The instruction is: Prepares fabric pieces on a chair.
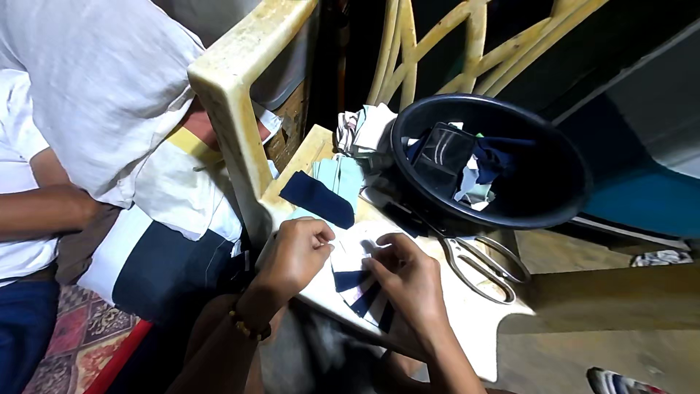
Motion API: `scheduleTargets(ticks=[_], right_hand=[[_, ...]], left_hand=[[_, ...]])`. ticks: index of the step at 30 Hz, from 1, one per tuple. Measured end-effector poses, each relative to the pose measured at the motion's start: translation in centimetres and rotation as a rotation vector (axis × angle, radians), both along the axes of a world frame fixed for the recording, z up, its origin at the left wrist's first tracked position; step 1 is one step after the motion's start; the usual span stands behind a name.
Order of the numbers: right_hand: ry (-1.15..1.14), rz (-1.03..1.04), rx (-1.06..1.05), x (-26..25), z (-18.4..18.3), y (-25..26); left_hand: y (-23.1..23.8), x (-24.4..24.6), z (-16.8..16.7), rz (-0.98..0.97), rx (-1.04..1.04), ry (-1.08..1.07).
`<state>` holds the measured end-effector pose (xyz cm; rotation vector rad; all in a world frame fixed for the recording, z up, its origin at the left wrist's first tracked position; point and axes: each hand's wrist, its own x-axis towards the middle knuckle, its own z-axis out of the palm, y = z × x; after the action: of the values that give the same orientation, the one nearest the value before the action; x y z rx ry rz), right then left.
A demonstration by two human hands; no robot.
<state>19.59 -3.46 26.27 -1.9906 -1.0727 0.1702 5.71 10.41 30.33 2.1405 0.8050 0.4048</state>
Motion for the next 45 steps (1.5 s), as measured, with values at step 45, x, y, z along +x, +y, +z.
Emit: scheduleTargets(ticks=[45], right_hand=[[-0.552, 0.284, -0.216, -3.7, -2.6, -2.1]], left_hand=[[-1.2, 0.8, -0.5, -0.331, 0.134, 0.112]])
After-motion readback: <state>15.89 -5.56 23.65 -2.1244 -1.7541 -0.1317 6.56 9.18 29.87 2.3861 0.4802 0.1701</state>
